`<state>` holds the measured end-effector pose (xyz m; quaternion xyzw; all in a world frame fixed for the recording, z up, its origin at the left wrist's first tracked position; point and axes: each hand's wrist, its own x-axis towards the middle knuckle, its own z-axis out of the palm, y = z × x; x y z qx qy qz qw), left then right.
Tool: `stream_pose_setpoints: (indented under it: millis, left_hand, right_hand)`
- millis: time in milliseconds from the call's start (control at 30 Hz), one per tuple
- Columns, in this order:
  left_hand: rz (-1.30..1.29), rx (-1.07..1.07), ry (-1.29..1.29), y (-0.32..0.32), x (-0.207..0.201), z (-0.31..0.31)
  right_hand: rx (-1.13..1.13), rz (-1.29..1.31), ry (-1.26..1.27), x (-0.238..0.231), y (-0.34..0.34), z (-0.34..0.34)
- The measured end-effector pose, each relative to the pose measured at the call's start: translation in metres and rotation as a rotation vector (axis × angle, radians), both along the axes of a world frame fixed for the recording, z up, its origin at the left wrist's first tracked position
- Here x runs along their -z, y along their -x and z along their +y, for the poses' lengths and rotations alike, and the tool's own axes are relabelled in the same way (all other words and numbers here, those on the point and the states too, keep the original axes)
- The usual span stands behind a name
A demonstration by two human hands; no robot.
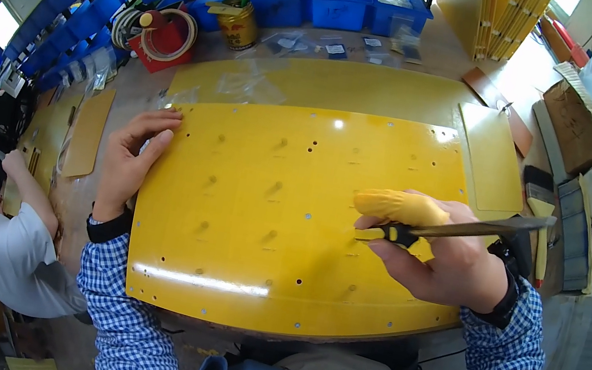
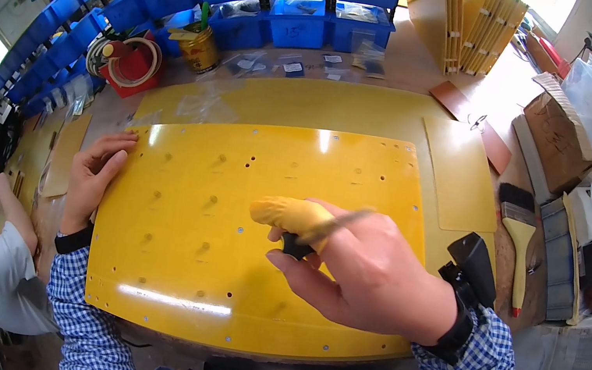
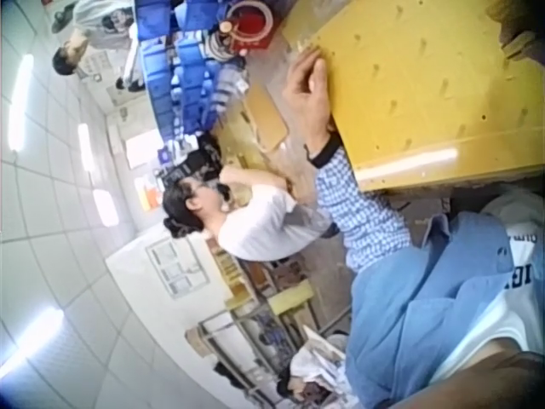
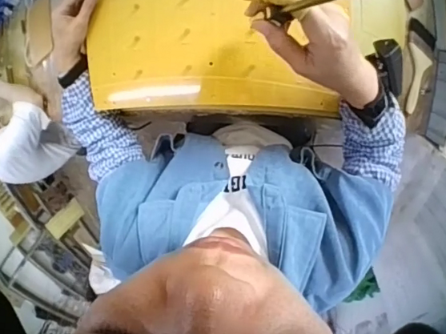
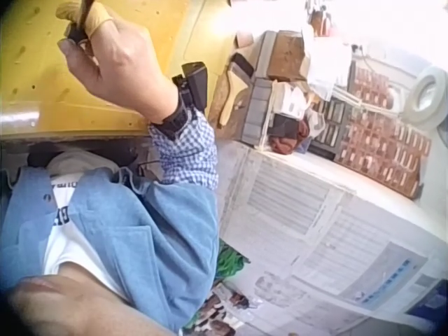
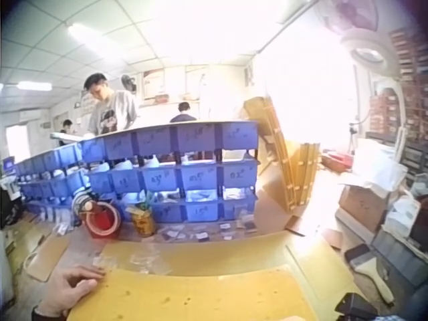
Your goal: The person uses a screwdriver to press into holes on a yellow board, turns the board over, and then removes a metal component from a small plastic bag to press it into the board by hand.
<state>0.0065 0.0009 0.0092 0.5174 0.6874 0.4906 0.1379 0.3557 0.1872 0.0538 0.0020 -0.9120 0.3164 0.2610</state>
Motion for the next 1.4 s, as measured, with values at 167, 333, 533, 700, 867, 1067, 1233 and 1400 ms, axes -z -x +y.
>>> stream_pose_setpoints:
  millis: [167,333,533,700,867,1067,1233,1400]
  left_hand:
    - [-0.012,0.004,0.004,0.0,0.0,0.001]
    - [0.001,-0.004,0.0,-0.001,-0.002,0.001]
    - [0.002,0.01,-0.001,0.001,0.0,-0.001]
    - [-0.016,0.0,-0.012,-0.001,-0.002,0.002]
    - [-0.005,0.005,-0.003,0.002,0.003,-0.001]
    - [0.009,-0.005,0.019,0.002,-0.001,-0.003]
    - [-0.026,-0.01,0.005,-0.001,-0.002,0.002]
    - [-0.006,0.007,0.003,0.0,0.001,-0.001]
  right_hand:
    - [-0.023,-0.023,-0.023,0.0,0.002,-0.001]
    - [0.003,0.01,0.028,-0.01,-0.006,0.0]
    - [-0.026,-0.166,-0.014,-0.004,0.0,0.001]
    - [-0.022,-0.014,0.016,-0.003,0.0,0.0]
    - [-0.013,0.06,-0.003,-0.003,0.001,0.004]
    - [-0.028,-0.126,-0.012,-0.002,0.003,-0.001]
    - [-0.003,-0.021,0.042,-0.004,-0.004,-0.001]
    - [-0.011,-0.18,0.036,-0.007,-0.002,-0.001]
